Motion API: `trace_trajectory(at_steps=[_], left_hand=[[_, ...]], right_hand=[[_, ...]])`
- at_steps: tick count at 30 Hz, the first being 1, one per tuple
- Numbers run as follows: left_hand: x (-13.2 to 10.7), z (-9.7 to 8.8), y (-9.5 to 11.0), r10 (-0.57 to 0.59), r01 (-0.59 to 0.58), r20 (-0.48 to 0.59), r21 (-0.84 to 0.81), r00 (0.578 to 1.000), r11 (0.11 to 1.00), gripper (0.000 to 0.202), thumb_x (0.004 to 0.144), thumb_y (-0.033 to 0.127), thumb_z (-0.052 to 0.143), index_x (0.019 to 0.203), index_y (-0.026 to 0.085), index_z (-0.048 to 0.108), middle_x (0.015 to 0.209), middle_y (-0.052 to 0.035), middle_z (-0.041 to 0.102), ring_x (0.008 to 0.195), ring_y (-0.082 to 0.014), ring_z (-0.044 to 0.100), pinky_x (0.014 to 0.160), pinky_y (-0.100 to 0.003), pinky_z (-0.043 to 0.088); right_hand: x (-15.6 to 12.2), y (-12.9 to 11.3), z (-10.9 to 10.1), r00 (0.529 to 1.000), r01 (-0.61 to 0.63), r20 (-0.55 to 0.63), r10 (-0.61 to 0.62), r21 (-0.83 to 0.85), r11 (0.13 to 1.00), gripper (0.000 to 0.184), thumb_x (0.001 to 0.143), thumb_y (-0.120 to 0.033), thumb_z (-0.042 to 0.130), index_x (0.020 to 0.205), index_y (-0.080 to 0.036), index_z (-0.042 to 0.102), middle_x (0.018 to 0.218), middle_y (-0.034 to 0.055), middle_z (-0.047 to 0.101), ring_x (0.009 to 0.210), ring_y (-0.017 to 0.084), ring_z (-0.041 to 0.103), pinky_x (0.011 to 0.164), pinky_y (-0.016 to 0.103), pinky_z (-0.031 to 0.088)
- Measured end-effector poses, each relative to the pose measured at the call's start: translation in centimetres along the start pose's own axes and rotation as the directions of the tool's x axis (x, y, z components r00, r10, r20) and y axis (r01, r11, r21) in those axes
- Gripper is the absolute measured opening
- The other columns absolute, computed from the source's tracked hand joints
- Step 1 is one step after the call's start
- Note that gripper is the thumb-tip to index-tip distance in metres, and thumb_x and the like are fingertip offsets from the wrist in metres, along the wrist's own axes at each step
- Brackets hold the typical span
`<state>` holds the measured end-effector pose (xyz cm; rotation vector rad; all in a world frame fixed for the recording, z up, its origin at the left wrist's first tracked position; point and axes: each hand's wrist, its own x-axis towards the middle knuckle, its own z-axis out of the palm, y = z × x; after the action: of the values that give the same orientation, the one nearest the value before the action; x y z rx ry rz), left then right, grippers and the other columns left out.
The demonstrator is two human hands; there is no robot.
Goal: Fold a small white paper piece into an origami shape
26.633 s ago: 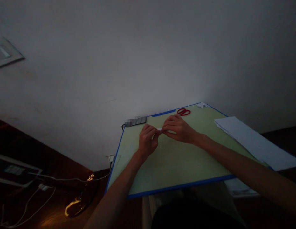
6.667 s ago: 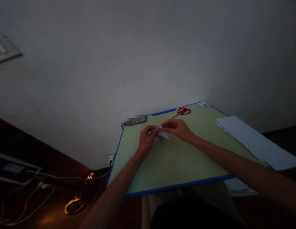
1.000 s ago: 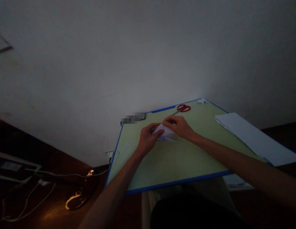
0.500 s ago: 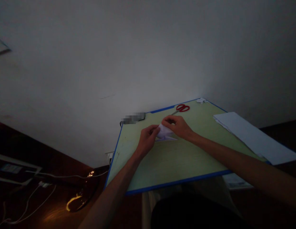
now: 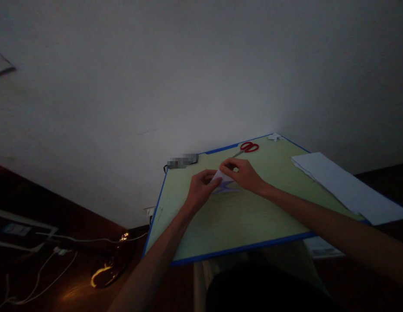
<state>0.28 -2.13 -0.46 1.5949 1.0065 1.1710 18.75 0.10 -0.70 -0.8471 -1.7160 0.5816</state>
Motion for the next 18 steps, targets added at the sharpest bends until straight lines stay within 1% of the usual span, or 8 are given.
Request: trace_trajectory(at_steps=[4,8,13,15,18], left_hand=[[0.01,-0.06,0.11,0.017,-0.017,0.002,0.055,1.0,0.998,0.034,0.073,0.035,0.084,0.098,0.013,0.076,0.092,-0.0106,0.08,0.083,-0.024,0.076,0.079,-0.034,0.06],[0.05,-0.17,0.27,0.068,-0.066,-0.008,0.151,0.998,0.986,0.023,0.079,0.033,0.074,0.091,0.013,0.078,0.087,-0.0086,0.079,0.078,-0.0225,0.075,0.076,-0.032,0.059],[0.19,-0.44,0.08,0.138,-0.127,-0.02,0.272,0.99,0.954,0.021,0.081,0.028,0.064,0.088,0.015,0.08,0.083,-0.0058,0.078,0.076,-0.02,0.072,0.074,-0.03,0.057],[0.2,-0.45,0.06,0.144,-0.132,-0.022,0.281,0.989,0.951,0.022,0.082,0.029,0.064,0.088,0.015,0.079,0.082,-0.0055,0.078,0.075,-0.0192,0.071,0.072,-0.029,0.056],[0.1,-0.33,0.24,0.11,-0.106,-0.007,0.222,0.994,0.969,0.021,0.08,0.029,0.067,0.09,0.015,0.078,0.082,-0.006,0.078,0.074,-0.019,0.072,0.071,-0.029,0.057]], right_hand=[[-0.01,-0.11,-0.02,1.0,0.022,0.007,-0.022,-0.021,1.0,0.016,0.088,-0.03,0.065,0.083,-0.017,0.072,0.076,0.0035,0.073,0.068,0.016,0.064,0.064,0.026,0.048],[0.05,-0.22,-0.11,0.999,0.045,0.029,-0.044,-0.047,0.998,0.017,0.089,-0.03,0.063,0.082,-0.017,0.072,0.075,0.003,0.073,0.068,0.015,0.062,0.064,0.026,0.047],[0.22,-0.26,-0.36,0.997,0.043,0.064,-0.04,-0.034,0.999,0.018,0.089,-0.031,0.063,0.082,-0.017,0.072,0.075,0.0031,0.073,0.067,0.015,0.062,0.063,0.026,0.047],[0.26,-0.22,-0.4,0.997,0.037,0.064,-0.035,-0.037,0.999,0.018,0.089,-0.032,0.063,0.083,-0.017,0.072,0.075,0.0032,0.073,0.067,0.015,0.062,0.063,0.026,0.047],[0.25,-0.18,-0.37,0.997,0.048,0.059,-0.046,-0.034,0.998,0.018,0.089,-0.031,0.063,0.083,-0.017,0.072,0.077,0.0037,0.073,0.068,0.015,0.063,0.064,0.027,0.048]])
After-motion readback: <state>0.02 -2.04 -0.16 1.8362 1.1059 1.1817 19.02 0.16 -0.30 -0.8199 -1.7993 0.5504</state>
